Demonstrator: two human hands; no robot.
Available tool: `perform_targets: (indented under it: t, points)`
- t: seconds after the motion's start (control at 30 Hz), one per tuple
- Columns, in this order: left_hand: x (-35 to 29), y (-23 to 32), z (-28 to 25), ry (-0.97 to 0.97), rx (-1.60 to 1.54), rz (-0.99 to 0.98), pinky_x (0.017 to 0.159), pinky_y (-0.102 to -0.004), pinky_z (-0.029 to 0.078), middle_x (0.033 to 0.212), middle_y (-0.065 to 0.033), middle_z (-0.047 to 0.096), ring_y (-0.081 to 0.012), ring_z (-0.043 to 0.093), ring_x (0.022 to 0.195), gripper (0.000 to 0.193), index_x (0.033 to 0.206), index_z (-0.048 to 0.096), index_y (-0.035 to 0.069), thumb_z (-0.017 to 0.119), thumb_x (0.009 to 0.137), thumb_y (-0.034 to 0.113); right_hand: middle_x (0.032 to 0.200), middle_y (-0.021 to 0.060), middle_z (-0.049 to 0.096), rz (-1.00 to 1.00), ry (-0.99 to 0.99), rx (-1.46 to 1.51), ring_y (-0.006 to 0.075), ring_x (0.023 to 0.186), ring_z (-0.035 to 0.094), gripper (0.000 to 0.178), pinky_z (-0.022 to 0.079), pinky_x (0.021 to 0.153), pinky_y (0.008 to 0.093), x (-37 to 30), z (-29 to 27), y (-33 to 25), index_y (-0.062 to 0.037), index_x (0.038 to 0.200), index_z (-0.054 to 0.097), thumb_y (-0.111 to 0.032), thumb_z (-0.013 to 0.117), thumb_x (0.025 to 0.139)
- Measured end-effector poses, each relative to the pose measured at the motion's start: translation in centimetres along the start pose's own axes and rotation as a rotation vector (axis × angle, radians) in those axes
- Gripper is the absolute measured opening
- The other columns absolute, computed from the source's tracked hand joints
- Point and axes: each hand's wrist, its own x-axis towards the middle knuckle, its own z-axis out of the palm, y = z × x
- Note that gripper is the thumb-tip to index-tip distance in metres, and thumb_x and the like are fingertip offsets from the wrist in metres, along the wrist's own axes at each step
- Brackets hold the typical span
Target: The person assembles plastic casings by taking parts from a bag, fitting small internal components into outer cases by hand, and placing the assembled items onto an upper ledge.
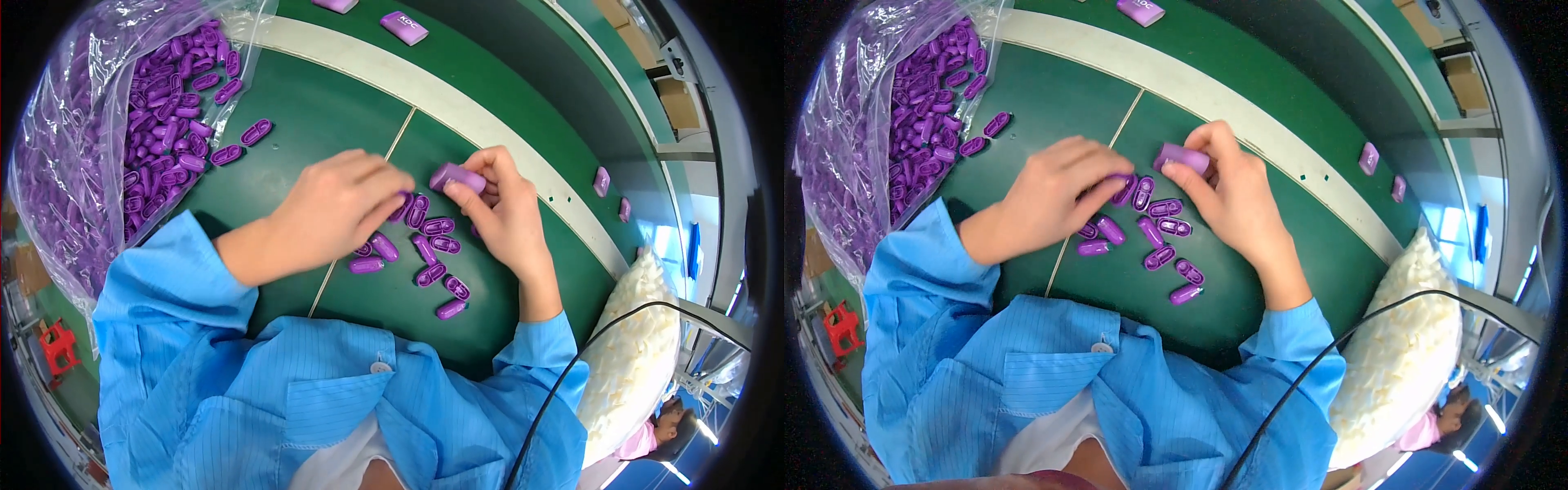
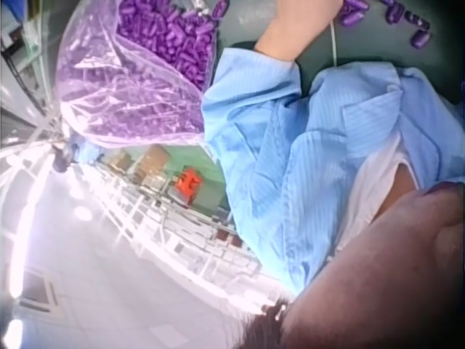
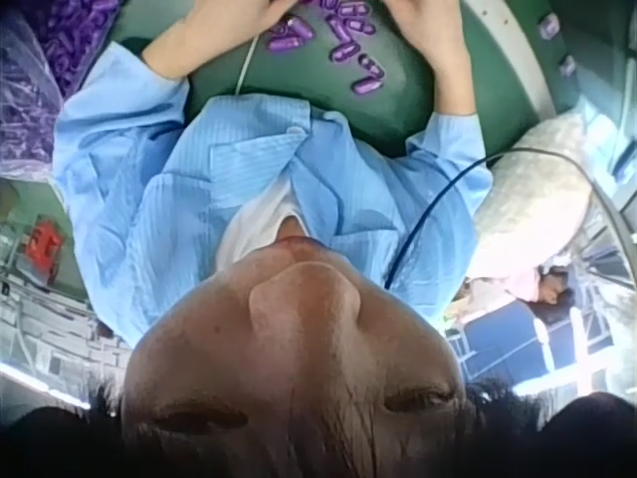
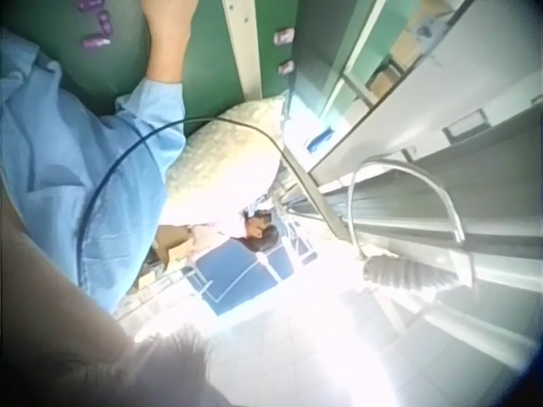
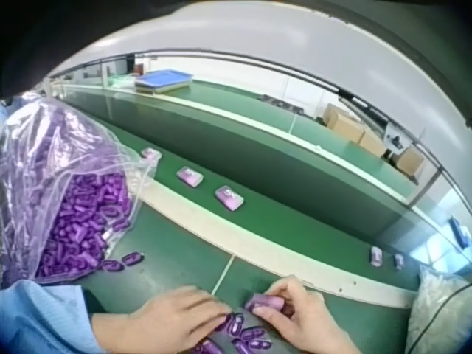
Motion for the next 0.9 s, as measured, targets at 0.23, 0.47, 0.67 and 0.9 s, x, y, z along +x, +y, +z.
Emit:
perform_targets:
  t: [0.23,0.47,0.67,0.9]
  points:
    - [8.0,-3.6,1.2,-0.014,-0.532,-0.482,0.066,-0.026,0.051,0.093,-0.0089,0.064,-0.0143,0.064,0.077,0.026,0.108,0.06,0.002,0.06,0.083,0.01,0.079,0.0027,0.062,0.147,0.043,0.376,0.0047,0.062,0.053,0.029,0.041,0.051,0.0173,4.9,-1.3,0.9,0.0019,0.105,0.054,-0.009,0.065,0.081]
    - [8.1,-3.8,1.7,0.003,-0.681,-0.347,0.077,-0.025,0.052,0.1,-0.0105,0.063,-0.0139,0.062,0.087,0.034,0.119,0.054,0.0,0.057,0.085,0.004,0.083,0.0049,0.063,0.13,0.064,0.43,0.0065,0.065,0.056,0.031,0.044,0.055,0.0189,5.3,-1.4,1.6,0.0027,0.109,0.056,-0.01,0.064,0.082]
    - [7.9,-4.1,0.9,-0.15,-0.915,-0.429,0.077,-0.0251,0.052,0.097,-0.011,0.065,-0.0135,0.063,0.086,0.03,0.113,0.058,-0.002,0.06,0.084,0.005,0.092,0.0085,0.063,0.093,0.062,0.541,0.0098,0.072,0.058,0.03,0.05,0.063,0.0214,4.4,-1.5,1.4,0.0028,0.11,0.056,-0.006,0.063,0.082]
    - [7.1,-2.2,0.2,-0.111,-0.573,-0.342,0.072,-0.0237,0.052,0.087,-0.0102,0.067,-0.0124,0.063,0.077,0.027,0.109,0.06,-0.004,0.061,0.084,0.008,0.093,0.0093,0.063,0.07,0.101,0.482,0.0101,0.074,0.059,0.03,0.051,0.065,0.0221,3.5,-1.0,0.8,0.0034,0.11,0.056,-0.003,0.063,0.082]
